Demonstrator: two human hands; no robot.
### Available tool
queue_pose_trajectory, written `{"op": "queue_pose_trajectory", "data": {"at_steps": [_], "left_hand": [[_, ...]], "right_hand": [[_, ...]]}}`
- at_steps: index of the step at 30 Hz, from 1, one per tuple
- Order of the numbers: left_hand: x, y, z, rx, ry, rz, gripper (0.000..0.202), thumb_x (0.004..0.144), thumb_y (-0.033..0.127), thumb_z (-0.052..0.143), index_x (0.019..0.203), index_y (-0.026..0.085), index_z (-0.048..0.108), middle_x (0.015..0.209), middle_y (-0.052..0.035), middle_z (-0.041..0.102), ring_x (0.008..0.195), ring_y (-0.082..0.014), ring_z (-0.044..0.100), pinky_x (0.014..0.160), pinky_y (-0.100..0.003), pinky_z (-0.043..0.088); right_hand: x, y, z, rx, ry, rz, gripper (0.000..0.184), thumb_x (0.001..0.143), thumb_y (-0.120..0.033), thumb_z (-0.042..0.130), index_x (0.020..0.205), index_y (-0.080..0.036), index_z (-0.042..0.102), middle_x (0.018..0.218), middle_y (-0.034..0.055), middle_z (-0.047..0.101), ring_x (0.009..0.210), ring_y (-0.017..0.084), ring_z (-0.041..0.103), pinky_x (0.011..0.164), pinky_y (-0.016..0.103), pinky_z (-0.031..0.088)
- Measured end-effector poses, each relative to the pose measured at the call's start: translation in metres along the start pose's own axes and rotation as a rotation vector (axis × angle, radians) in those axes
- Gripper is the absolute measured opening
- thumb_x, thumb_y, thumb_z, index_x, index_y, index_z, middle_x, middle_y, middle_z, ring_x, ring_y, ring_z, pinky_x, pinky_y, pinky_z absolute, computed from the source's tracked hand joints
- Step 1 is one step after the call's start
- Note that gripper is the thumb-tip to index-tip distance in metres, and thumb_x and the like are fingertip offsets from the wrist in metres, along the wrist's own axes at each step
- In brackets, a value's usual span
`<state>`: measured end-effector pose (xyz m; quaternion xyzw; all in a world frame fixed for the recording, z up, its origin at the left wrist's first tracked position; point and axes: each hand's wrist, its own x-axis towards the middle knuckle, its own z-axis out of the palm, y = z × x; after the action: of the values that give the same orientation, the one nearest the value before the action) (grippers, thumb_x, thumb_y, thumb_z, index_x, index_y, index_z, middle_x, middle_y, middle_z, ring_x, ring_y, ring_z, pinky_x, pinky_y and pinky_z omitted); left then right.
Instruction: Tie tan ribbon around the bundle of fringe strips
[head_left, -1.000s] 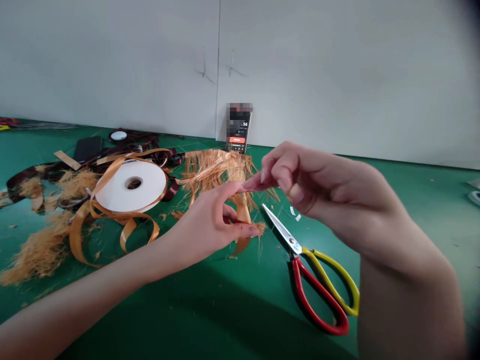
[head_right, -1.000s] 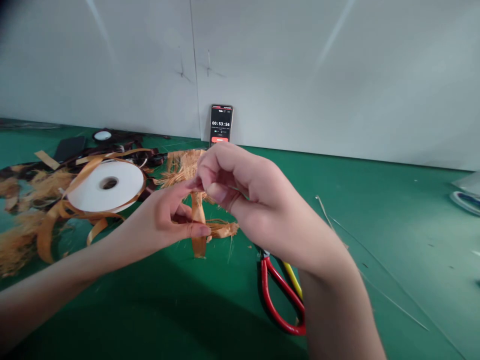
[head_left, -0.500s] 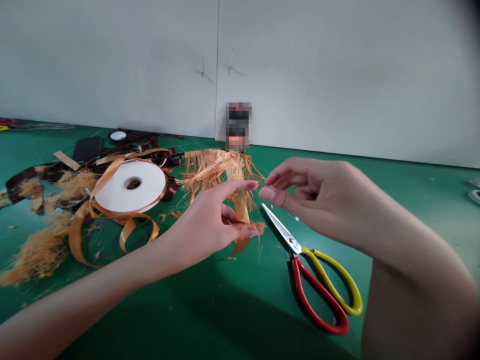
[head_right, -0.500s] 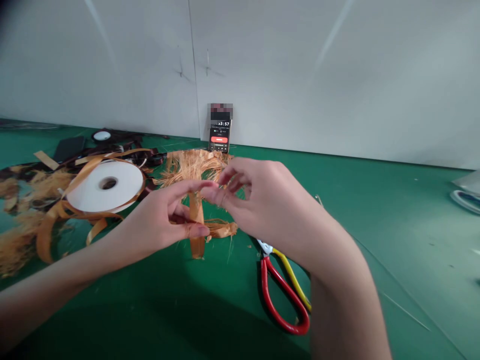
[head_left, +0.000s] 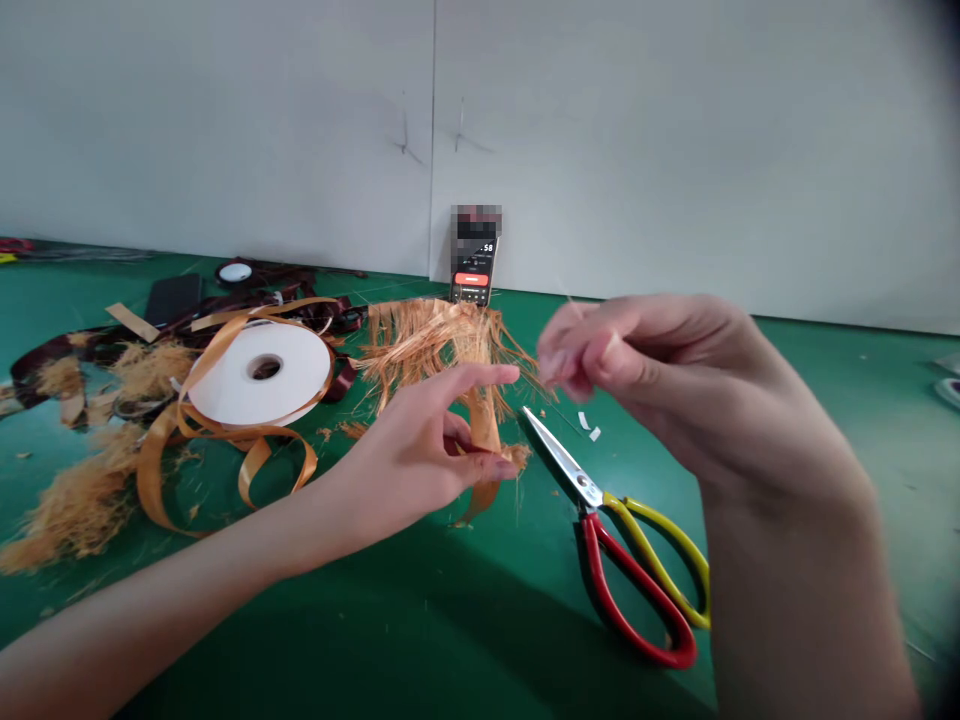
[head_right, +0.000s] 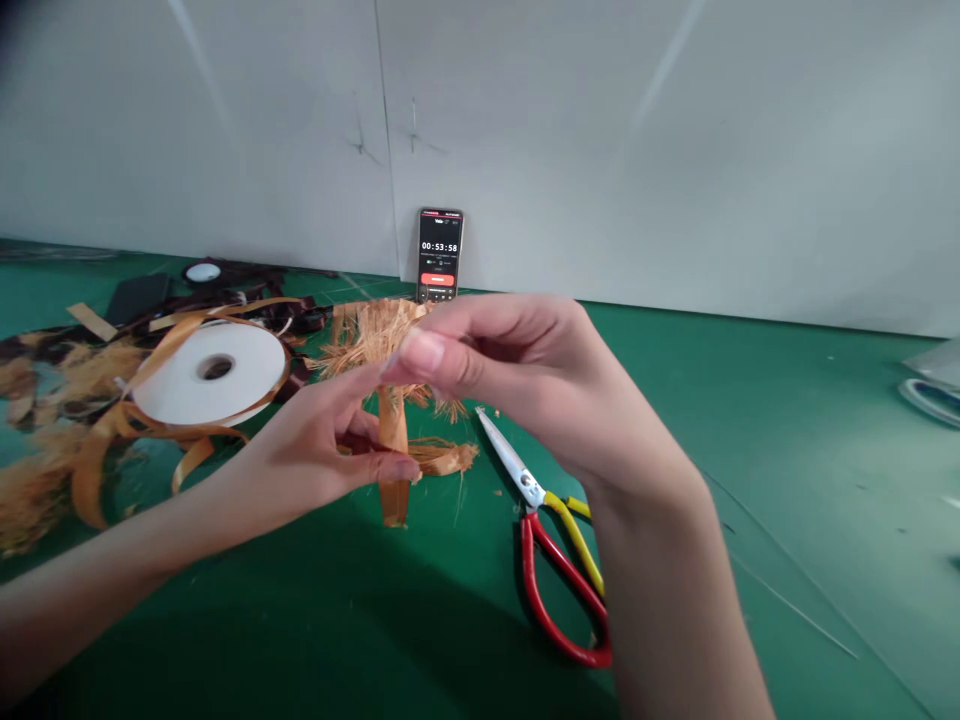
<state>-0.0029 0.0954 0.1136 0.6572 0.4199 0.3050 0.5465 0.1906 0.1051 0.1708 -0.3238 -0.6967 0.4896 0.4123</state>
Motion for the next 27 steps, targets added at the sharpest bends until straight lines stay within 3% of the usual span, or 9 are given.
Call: {"op": "queue_pose_trajectory", "data": {"at_steps": [2,4,6,8,11,15,18,23,27], "left_hand": [[-0.001,0.001,0.002,0.003,0.013,0.006,0.062,0.077,0.026,0.074,0.133,0.031,0.049,0.065,0.0059,0.059,0.059,-0.0138,0.062,0.047,-0.02,0.046],[-0.002,0.002,0.003,0.054,0.045,0.032,0.059,0.076,0.023,0.074,0.13,0.029,0.052,0.06,0.0072,0.056,0.056,-0.0122,0.059,0.048,-0.02,0.047],[-0.002,0.002,0.004,0.104,0.069,0.062,0.058,0.074,0.021,0.076,0.128,0.028,0.054,0.06,0.0074,0.056,0.054,-0.0118,0.059,0.05,-0.021,0.05],[-0.003,0.002,0.005,0.111,0.071,0.065,0.061,0.075,0.023,0.076,0.131,0.028,0.052,0.06,0.0071,0.059,0.054,-0.013,0.061,0.052,-0.022,0.052],[-0.004,0.004,0.005,0.085,0.092,0.057,0.063,0.077,0.026,0.074,0.134,0.032,0.05,0.066,0.0047,0.066,0.061,-0.0163,0.067,0.055,-0.024,0.056],[-0.007,0.006,0.006,0.066,0.147,0.131,0.063,0.077,0.024,0.075,0.134,0.038,0.051,0.097,0.0006,0.072,0.069,-0.0174,0.071,0.059,-0.025,0.058],[-0.009,0.006,0.006,0.063,0.16,0.187,0.064,0.078,0.021,0.074,0.134,0.04,0.051,0.12,0.0,0.066,0.068,-0.0151,0.07,0.06,-0.024,0.059],[-0.009,0.007,0.007,0.059,0.148,0.193,0.067,0.077,0.023,0.075,0.136,0.041,0.048,0.113,0.0013,0.069,0.065,-0.0142,0.069,0.061,-0.025,0.059],[-0.006,0.008,0.006,0.029,0.265,0.168,0.06,0.079,0.026,0.073,0.133,0.036,0.051,0.134,-0.0005,0.057,0.084,-0.0165,0.07,0.073,-0.027,0.059]], "right_hand": [[0.002,0.003,0.004,0.024,0.04,-0.044,0.016,0.086,-0.028,0.066,0.073,-0.027,0.075,0.091,-0.0009,0.071,0.109,0.014,0.059,0.092,0.026,0.047],[0.003,0.004,0.007,0.047,0.031,-0.047,0.022,0.089,-0.025,0.062,0.069,-0.025,0.073,0.107,0.0004,0.07,0.125,0.017,0.052,0.102,0.031,0.042],[0.004,0.004,0.009,0.084,0.035,-0.022,0.024,0.09,-0.027,0.061,0.068,-0.024,0.07,0.106,0.001,0.069,0.117,0.018,0.058,0.095,0.032,0.047],[0.004,0.003,0.008,0.069,0.079,0.054,0.023,0.089,-0.033,0.062,0.068,-0.023,0.068,0.084,0.0009,0.069,0.085,0.015,0.066,0.074,0.028,0.051],[0.005,0.001,0.007,-0.081,0.185,0.247,0.025,0.083,-0.039,0.068,0.066,-0.021,0.066,0.062,-0.0026,0.058,0.048,0.006,0.045,0.048,0.022,0.038],[0.007,0.001,0.007,-0.124,0.047,0.469,0.014,0.074,-0.03,0.075,0.079,-0.02,0.066,0.071,-0.0002,0.066,0.059,0.009,0.055,0.05,0.022,0.04],[0.009,0.003,0.01,-0.089,-0.069,0.492,0.014,0.074,-0.019,0.07,0.087,-0.021,0.064,0.076,0.0023,0.071,0.069,0.016,0.066,0.056,0.027,0.046],[0.01,0.004,0.015,-0.05,0.008,0.508,0.021,0.07,-0.012,0.068,0.088,-0.02,0.06,0.072,0.0027,0.073,0.066,0.017,0.067,0.059,0.029,0.048],[0.01,0.004,0.014,0.021,0.086,0.546,0.029,0.067,-0.012,0.073,0.089,-0.02,0.057,0.07,-0.0005,0.072,0.063,0.013,0.065,0.06,0.025,0.047]]}}
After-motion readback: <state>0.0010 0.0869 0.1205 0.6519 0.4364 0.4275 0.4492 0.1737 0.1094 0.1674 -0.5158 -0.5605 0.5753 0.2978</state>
